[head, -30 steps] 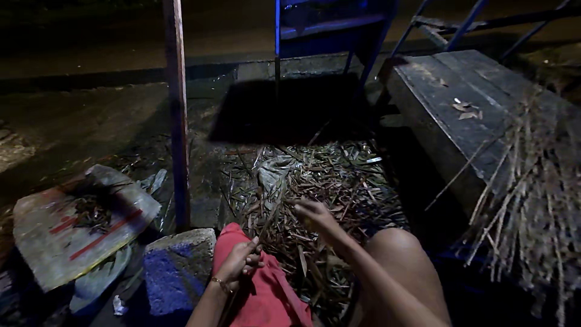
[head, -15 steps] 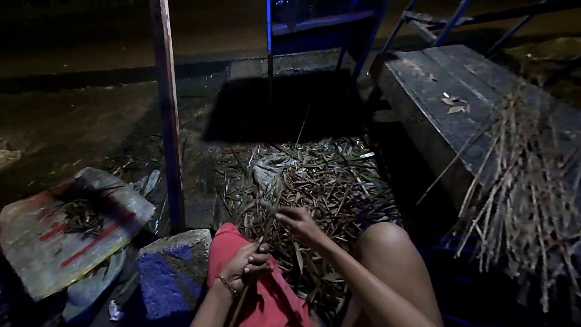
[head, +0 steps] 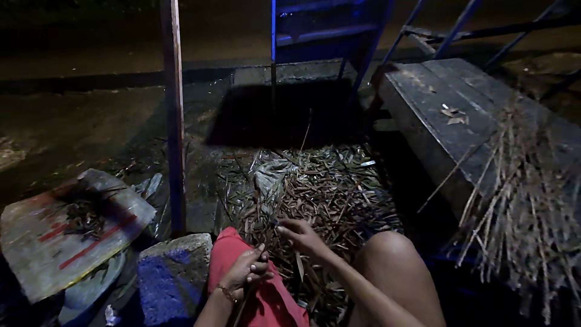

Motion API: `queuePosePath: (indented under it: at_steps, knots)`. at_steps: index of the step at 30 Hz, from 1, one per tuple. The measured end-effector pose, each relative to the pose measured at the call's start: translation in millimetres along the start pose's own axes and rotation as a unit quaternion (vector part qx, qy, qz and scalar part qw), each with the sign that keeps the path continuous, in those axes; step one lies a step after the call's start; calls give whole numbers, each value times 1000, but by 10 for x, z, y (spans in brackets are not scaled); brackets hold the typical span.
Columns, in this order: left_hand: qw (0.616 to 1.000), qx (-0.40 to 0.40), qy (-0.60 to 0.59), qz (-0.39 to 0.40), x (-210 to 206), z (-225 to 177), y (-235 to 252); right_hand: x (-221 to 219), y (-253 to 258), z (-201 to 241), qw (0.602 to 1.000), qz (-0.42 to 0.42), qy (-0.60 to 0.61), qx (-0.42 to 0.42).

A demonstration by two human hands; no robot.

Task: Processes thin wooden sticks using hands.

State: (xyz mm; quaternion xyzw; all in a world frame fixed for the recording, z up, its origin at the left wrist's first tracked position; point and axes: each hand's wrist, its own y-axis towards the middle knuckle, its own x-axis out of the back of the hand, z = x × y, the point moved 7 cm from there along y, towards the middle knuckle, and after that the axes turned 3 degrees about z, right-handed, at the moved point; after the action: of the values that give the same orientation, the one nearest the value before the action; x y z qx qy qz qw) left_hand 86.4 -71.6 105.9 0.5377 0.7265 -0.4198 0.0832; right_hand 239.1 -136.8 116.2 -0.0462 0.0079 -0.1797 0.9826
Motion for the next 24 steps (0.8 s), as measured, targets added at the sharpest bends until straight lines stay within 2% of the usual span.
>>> queuePosePath:
  at_steps: [3,7,10,12,14,16,19,21,24]
  knots:
    - [1000,24,-8,10,-60,85,1,174,50,-40,998,-64,28,3]
    - [996,50,-39,59,-78,231,-63,589,93,-28,981,-151,123,-13]
    - [996,50,-19,72,-57,266,-128,993,49,13,935,-293,198,-5]
    - [998,31,7,48,-3,233,-153,1136,14,57,917,-334,216,12]
    - [999,-5,44,-23,83,147,-122,977,1,118,948,-272,163,-3]
    - [988,-28,108,-110,141,35,-48,547,-1,126,984,-147,94,-35]
    - [966,-24,183,-179,77,-79,30,-107,-20,-5,998,12,-13,-61]
    - [959,-17,214,-185,56,-88,57,-214,-18,-43,997,20,-53,-46]
    - [953,-5,272,-134,132,-46,-4,45,17,-93,996,-60,-60,-38]
